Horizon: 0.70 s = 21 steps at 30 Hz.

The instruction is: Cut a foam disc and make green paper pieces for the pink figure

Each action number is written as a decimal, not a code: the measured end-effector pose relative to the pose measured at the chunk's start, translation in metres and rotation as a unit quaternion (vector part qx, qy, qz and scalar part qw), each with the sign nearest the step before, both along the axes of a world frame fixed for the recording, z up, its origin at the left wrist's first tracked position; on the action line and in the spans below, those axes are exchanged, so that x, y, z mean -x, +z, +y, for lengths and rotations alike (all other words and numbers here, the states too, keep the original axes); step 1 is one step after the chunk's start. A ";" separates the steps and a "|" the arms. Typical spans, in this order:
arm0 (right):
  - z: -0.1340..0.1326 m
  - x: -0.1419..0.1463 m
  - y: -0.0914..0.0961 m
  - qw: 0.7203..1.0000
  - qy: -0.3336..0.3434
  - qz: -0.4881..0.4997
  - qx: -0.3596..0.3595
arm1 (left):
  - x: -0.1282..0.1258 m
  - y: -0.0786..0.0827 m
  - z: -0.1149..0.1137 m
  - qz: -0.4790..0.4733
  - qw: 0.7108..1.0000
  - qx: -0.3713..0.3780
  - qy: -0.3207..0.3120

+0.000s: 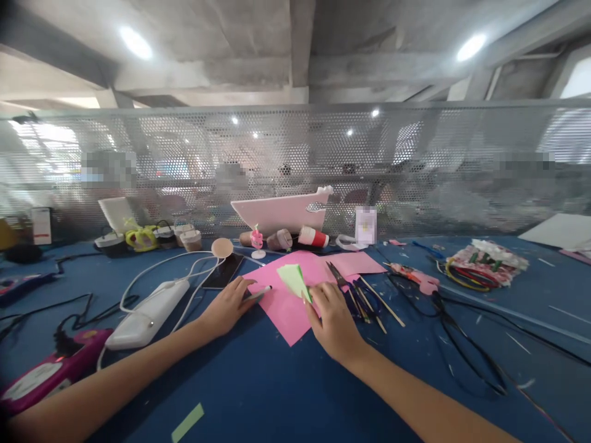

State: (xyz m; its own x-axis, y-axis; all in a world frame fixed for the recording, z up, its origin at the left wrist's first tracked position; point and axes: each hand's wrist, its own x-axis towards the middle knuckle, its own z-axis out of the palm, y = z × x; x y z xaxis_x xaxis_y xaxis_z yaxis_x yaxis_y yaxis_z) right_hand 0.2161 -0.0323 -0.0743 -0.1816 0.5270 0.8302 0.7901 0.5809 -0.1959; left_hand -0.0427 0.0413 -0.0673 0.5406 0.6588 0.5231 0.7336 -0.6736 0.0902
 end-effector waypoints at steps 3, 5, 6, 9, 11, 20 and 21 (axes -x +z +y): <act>-0.010 0.004 0.001 0.999 0.049 -0.008 0.020 | 0.001 -0.001 0.001 0.013 0.999 0.029 0.023; -0.016 0.005 0.002 0.996 0.085 -0.017 0.032 | 0.001 0.000 0.000 0.028 0.997 0.053 0.039; -0.019 0.006 0.002 0.994 0.102 -0.025 0.040 | 0.001 0.001 -0.001 0.035 0.996 0.064 0.044; -0.026 0.010 0.004 0.988 0.139 -0.045 0.055 | 0.000 0.003 -0.004 0.047 0.994 0.082 0.049; -0.028 0.011 0.005 0.987 0.147 -0.046 0.054 | 0.000 0.004 -0.005 0.049 0.995 0.065 0.054; -0.019 0.005 0.004 0.996 0.082 0.024 0.030 | 0.002 0.001 -0.005 -0.009 0.966 -0.120 0.229; -0.018 0.004 0.002 0.996 0.072 0.027 0.033 | 0.001 0.001 -0.005 -0.018 0.964 -0.127 0.232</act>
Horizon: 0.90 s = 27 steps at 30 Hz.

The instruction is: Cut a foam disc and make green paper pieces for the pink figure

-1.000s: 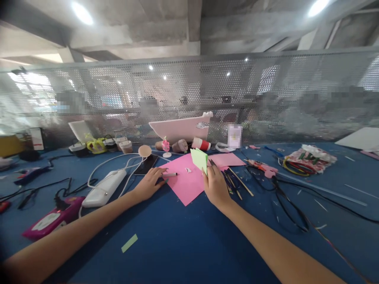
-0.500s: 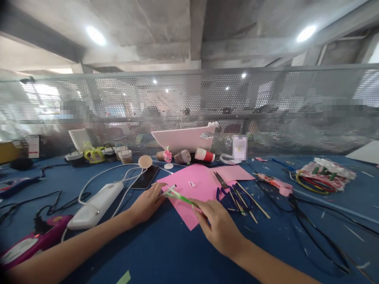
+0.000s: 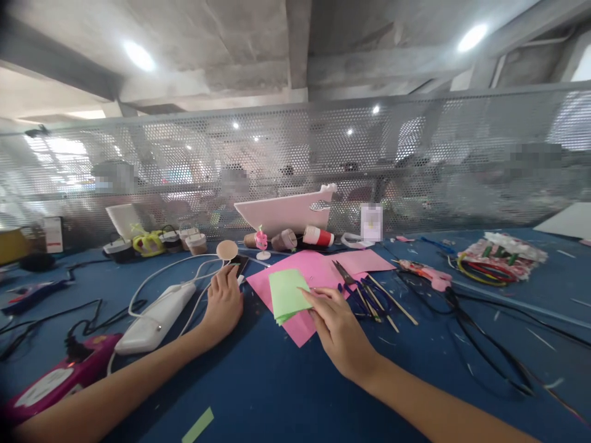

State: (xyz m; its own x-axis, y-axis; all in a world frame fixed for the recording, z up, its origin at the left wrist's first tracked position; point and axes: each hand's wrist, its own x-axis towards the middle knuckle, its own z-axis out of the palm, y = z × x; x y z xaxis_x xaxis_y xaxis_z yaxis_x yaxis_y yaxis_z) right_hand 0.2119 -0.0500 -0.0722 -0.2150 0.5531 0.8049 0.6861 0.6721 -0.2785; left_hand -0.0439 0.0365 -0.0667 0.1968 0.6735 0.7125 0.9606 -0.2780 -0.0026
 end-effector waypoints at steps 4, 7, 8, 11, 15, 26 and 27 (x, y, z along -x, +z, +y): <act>0.003 0.000 -0.004 0.999 -0.011 -0.008 0.050 | -0.002 0.004 -0.002 0.052 0.988 -0.008 -0.142; 0.000 0.003 -0.004 0.993 0.026 -0.047 0.101 | -0.003 0.011 -0.008 0.177 0.941 -0.010 -0.288; -0.001 0.004 -0.003 0.990 0.042 -0.067 0.114 | -0.003 0.014 -0.011 0.216 0.925 -0.005 -0.314; -0.003 0.006 -0.002 0.982 0.070 -0.115 0.129 | -0.002 0.020 -0.017 0.272 0.903 0.026 -0.332; 0.007 -0.004 -0.001 0.989 0.007 -0.119 0.091 | -0.002 0.016 -0.014 0.205 0.949 0.027 -0.238; 0.048 -0.035 -0.013 0.880 -0.365 -0.197 0.233 | -0.006 0.012 -0.016 0.048 0.936 0.105 -0.332; 0.048 -0.035 -0.013 0.875 -0.367 -0.204 0.241 | -0.007 0.015 -0.021 0.078 0.899 0.168 -0.397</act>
State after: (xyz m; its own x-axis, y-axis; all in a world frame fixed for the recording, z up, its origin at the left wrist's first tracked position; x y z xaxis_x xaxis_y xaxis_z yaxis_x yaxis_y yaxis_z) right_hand 0.2467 -0.0019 -0.0848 0.1260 0.9163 0.3801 0.9920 -0.1198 -0.0400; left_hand -0.0369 0.0152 -0.0516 0.7904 0.4492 0.4164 0.4550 -0.8857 0.0917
